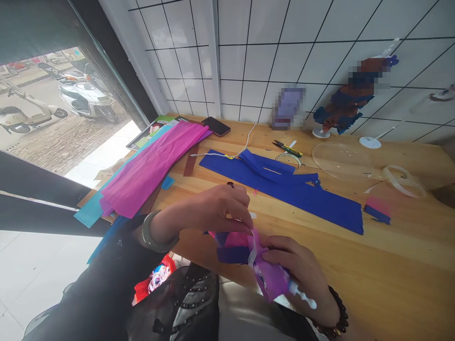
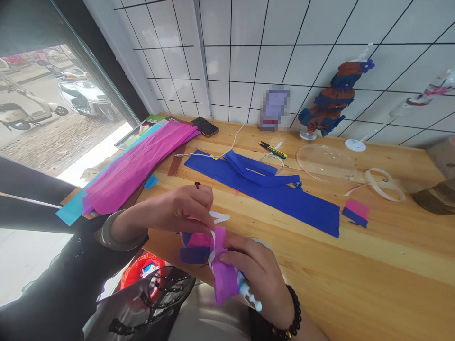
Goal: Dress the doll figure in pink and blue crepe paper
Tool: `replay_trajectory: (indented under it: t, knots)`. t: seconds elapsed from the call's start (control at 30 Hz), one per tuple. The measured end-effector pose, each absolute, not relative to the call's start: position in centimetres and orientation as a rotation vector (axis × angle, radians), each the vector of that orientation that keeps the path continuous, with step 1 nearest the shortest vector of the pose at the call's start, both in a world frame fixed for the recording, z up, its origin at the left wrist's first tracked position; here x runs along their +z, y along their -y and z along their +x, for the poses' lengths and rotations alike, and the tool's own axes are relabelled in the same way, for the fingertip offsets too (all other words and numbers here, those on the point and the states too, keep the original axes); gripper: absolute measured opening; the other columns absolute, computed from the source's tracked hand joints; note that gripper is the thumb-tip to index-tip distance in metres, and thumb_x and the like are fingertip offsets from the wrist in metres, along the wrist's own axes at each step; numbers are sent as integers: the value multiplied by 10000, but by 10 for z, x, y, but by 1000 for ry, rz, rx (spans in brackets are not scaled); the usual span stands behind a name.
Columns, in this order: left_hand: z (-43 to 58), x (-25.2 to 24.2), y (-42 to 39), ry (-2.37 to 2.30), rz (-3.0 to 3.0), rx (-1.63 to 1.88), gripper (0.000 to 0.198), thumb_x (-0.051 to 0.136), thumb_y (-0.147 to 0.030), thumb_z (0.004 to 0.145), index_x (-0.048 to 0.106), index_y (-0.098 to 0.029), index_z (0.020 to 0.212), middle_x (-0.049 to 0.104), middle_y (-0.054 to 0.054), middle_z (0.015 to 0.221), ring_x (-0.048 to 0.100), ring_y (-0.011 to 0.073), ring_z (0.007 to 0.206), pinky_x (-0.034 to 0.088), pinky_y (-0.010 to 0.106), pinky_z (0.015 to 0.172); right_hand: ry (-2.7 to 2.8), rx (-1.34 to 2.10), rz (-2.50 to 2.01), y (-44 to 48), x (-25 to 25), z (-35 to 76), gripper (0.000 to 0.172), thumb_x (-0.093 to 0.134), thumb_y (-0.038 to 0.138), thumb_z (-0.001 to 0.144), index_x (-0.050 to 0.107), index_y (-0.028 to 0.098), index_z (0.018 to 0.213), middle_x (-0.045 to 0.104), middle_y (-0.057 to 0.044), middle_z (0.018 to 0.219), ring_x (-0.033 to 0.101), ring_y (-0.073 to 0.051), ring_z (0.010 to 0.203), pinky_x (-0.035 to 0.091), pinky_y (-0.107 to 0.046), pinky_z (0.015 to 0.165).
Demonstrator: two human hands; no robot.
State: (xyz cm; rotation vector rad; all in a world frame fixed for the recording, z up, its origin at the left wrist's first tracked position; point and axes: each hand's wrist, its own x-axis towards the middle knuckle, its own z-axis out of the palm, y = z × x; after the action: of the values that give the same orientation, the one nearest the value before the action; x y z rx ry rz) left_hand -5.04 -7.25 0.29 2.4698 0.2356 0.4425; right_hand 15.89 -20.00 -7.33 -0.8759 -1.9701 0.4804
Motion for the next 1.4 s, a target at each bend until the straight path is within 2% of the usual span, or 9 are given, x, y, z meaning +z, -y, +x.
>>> replay_trajectory:
  t: [0.37,0.63,0.83,0.97,1.03,1.13,1.2,1.3,1.4]
  knots:
    - [-82,25,107,-507,2910,658,110,560,-162,862,659,-182,818,520,4,607,419,122,616,351,273,587,1665,525,-1125,191,-67,154,212,653,197,795,608,235,999,660,-73,963,655,-199,894,553,-279,698]
    - [-84,15,154,-930,3070,793,140,577,-26,778,603,-132,865,477,-27,542,377,118,540,215,285,482,1235,729,-1534,172,-50,146,273,772,335,658,661,202,870,715,-35,807,654,-174,642,532,-256,524]
    - [-78,-5,179,-946,2957,735,108,510,-77,836,577,-123,907,500,-36,536,426,111,476,240,282,444,1094,864,-1619,161,-39,142,376,748,370,620,650,178,929,667,-17,647,585,-165,521,468,-266,446]
    - [-66,-24,197,-908,2938,593,149,436,-71,852,551,-155,806,494,-45,492,392,108,392,243,288,416,1113,890,-1649,154,-38,141,344,711,346,626,639,172,914,574,30,509,494,-137,430,387,-248,379]
    - [-61,-33,203,-837,2956,486,193,449,-157,887,520,-177,708,483,-48,453,382,109,358,238,292,405,1122,888,-1659,150,-38,142,327,704,326,623,633,172,903,573,35,514,486,-129,429,382,-243,381]
    - [-60,-38,201,-798,2863,273,286,529,-361,881,519,-197,647,527,-43,459,492,115,417,238,272,409,1107,899,-1673,146,-39,143,274,707,324,612,617,175,824,588,23,521,494,-130,427,380,-243,373]
    - [-64,-31,187,-919,2714,480,331,505,-393,901,550,-185,648,573,-34,507,517,92,445,297,251,441,1107,895,-1667,144,-40,144,258,718,334,605,610,178,780,591,15,516,505,-136,429,389,-248,376]
    - [-70,-14,154,-1084,2473,1067,254,480,-256,923,595,-165,716,612,-10,579,537,88,533,396,238,550,1122,895,-1664,143,-40,144,295,727,350,607,621,171,817,597,16,516,499,-136,413,399,-257,382]
    - [-66,-3,120,-1099,2490,1268,109,580,-237,865,646,-175,926,679,27,752,603,140,723,460,307,742,1119,922,-1665,143,-38,142,339,721,362,616,624,160,871,625,5,543,521,-145,415,412,-266,393]
